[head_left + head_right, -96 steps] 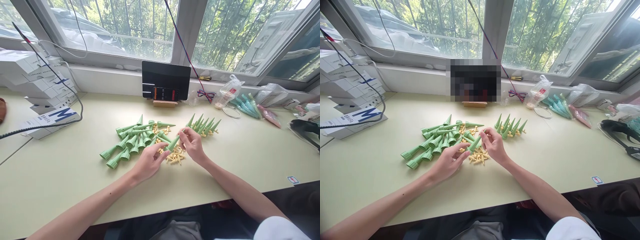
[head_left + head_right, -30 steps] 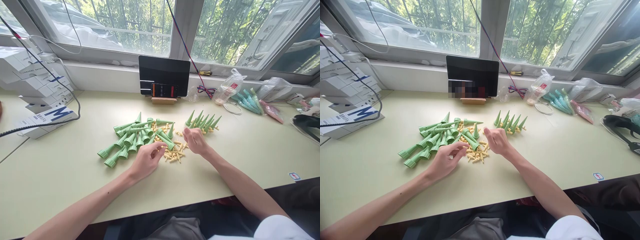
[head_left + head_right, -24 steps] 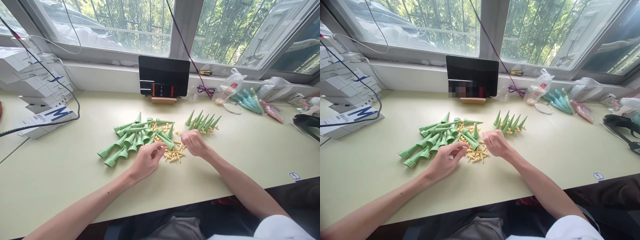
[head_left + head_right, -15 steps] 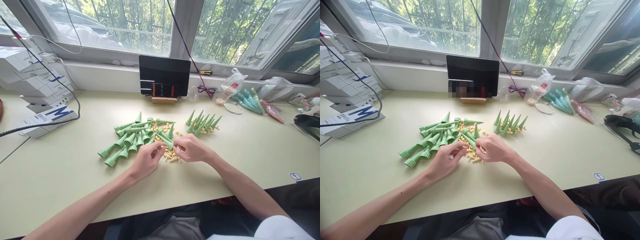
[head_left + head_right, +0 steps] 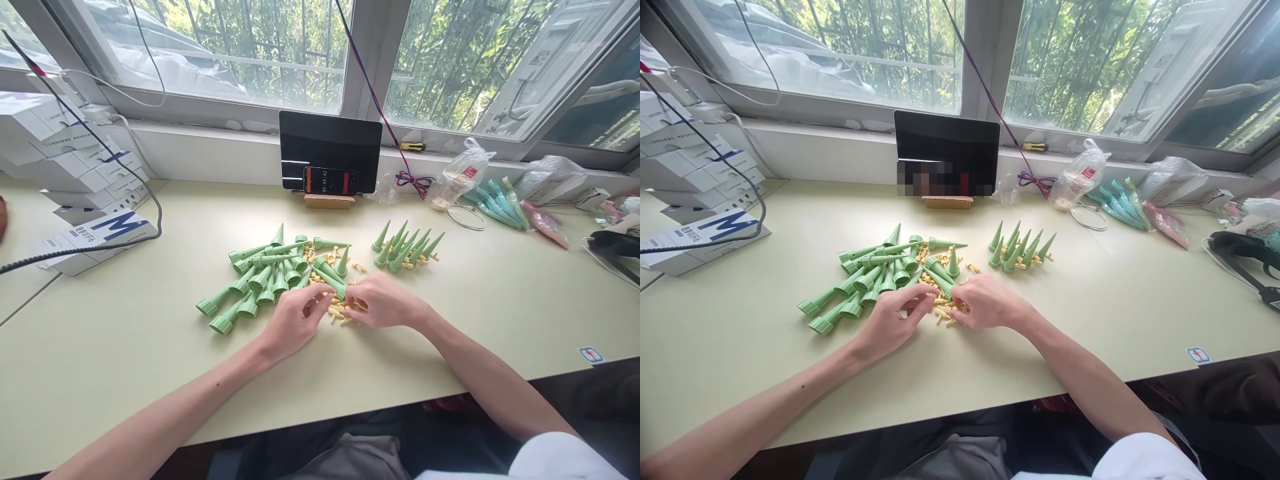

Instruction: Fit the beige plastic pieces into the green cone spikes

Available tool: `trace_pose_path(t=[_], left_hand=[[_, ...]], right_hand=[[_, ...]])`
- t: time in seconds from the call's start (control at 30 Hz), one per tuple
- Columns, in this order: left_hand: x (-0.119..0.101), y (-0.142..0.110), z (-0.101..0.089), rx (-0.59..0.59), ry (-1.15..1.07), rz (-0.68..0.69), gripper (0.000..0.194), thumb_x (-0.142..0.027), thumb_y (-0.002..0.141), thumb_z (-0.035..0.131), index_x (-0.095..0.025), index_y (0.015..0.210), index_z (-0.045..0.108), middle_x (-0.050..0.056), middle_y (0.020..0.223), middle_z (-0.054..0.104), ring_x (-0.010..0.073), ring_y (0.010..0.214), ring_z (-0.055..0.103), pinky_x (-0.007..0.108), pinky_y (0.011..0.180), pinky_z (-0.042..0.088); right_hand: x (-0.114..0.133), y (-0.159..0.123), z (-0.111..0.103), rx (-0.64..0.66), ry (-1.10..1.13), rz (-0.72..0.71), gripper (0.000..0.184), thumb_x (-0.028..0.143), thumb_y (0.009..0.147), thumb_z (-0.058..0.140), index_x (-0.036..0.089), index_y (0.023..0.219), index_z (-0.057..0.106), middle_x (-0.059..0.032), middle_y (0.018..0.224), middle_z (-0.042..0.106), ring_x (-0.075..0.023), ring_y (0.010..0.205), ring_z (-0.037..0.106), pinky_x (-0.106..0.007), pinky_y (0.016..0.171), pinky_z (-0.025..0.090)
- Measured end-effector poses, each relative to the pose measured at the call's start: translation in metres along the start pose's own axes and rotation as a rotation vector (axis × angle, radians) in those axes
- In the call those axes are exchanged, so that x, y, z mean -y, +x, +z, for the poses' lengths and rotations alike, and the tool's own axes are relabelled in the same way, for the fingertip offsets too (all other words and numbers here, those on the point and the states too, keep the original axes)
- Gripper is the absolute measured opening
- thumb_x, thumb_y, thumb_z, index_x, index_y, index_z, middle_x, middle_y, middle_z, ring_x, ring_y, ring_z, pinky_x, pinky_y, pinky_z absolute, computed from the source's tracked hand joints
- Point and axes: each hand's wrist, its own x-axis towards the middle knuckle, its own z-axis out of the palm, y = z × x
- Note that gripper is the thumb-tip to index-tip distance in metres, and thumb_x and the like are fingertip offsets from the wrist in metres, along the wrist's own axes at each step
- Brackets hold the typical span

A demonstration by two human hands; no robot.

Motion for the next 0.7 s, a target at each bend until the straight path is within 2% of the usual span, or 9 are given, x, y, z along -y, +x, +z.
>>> trace_pose_path(t=[0.23,0.53,0.6,0.7], left_hand=[[0.0017,-0.0012,0.0006,-0.003,0.012,0.002,0.019,-0.027,0.095,0.052,-0.016,0.097,0.067,0.002,0.068,0.068,0.0129,0.059,0.062,0.022,0.052,0.045],[0.0011,-0.0009,0.0001,0.002,0.017,0.005,0.018,-0.026,0.095,0.052,-0.016,0.097,0.067,0.002,0.068,0.068,0.0132,0.059,0.062,0.022,0.053,0.045],[0.0003,-0.0007,-0.0003,0.000,0.016,0.008,0.019,-0.027,0.095,0.052,-0.016,0.097,0.067,0.002,0.068,0.068,0.0132,0.059,0.062,0.022,0.053,0.045],[-0.0007,-0.0004,-0.0003,-0.009,0.016,0.014,0.019,-0.027,0.095,0.052,-0.017,0.097,0.068,0.002,0.067,0.068,0.0131,0.058,0.062,0.021,0.052,0.045]], right_hand=[[-0.0018,-0.0002,0.0054,-0.093,0.079,-0.032,0.021,0.027,0.083,0.068,0.022,0.065,0.058,0.0038,0.050,0.055,-0.0112,0.043,0.041,-0.028,0.049,0.024],[0.0012,0.0000,0.0040,-0.074,0.030,-0.017,0.018,0.024,0.084,0.063,0.020,0.067,0.058,0.0039,0.049,0.052,-0.0103,0.044,0.039,-0.027,0.049,0.026],[0.0004,-0.0005,0.0036,-0.115,0.067,-0.013,0.016,0.024,0.085,0.061,0.020,0.069,0.059,0.0056,0.048,0.048,-0.0092,0.044,0.038,-0.025,0.050,0.027],[-0.0036,0.0002,0.0052,-0.244,0.147,0.009,0.016,0.024,0.088,0.057,0.019,0.073,0.058,0.0069,0.049,0.044,-0.0083,0.044,0.035,-0.024,0.050,0.031]])
